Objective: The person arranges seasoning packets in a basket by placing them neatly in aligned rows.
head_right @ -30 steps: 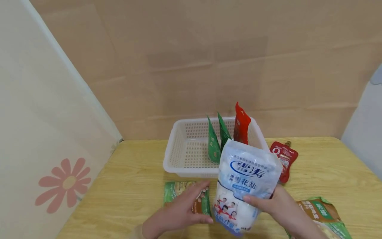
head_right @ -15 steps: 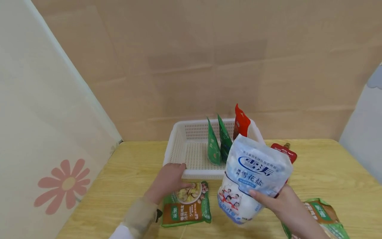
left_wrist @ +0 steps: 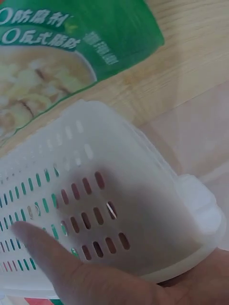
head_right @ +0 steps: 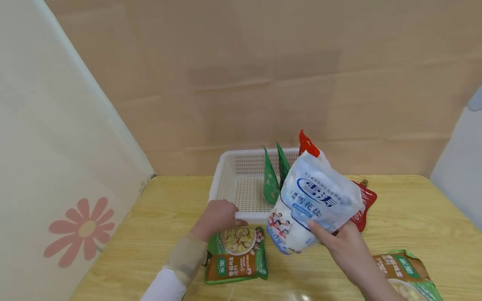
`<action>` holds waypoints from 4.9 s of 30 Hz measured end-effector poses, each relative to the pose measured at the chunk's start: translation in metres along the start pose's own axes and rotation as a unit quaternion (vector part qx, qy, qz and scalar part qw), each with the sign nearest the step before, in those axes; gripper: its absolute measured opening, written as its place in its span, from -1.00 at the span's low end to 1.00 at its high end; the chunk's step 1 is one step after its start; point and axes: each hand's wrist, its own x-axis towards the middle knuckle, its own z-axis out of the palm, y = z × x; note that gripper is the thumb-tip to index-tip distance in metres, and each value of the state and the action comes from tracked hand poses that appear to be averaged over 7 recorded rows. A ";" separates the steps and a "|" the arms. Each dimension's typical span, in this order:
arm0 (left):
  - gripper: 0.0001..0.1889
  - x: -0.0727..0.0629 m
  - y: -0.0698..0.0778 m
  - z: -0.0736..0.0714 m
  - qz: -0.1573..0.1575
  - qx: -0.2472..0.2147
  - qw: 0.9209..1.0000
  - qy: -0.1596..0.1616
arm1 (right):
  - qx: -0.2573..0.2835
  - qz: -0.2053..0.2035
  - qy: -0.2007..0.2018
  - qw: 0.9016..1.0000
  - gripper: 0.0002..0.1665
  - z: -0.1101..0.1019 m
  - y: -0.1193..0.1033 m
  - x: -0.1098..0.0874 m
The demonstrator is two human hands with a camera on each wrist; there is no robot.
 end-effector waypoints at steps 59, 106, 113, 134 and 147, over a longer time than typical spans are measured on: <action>-0.57 0.003 0.010 0.007 -0.012 0.063 0.997 0.039 | -0.187 -0.015 0.066 0.980 -0.60 0.115 -0.013 0.150; -0.56 0.001 0.009 0.005 0.003 0.079 0.994 0.070 | -0.252 0.078 -0.037 0.964 -0.62 0.109 -0.012 0.144; -0.55 0.000 0.010 0.006 0.012 0.089 0.992 0.090 | -0.261 0.102 -0.029 0.959 -0.63 0.108 -0.013 0.143; -0.55 0.005 0.011 0.010 0.014 0.092 0.991 0.091 | -0.305 0.026 -0.033 0.951 -0.48 0.083 -0.022 0.109; -0.51 0.001 0.010 0.011 0.008 0.098 0.990 0.098 | -0.286 -0.027 0.014 0.958 -0.55 -0.008 -0.033 0.068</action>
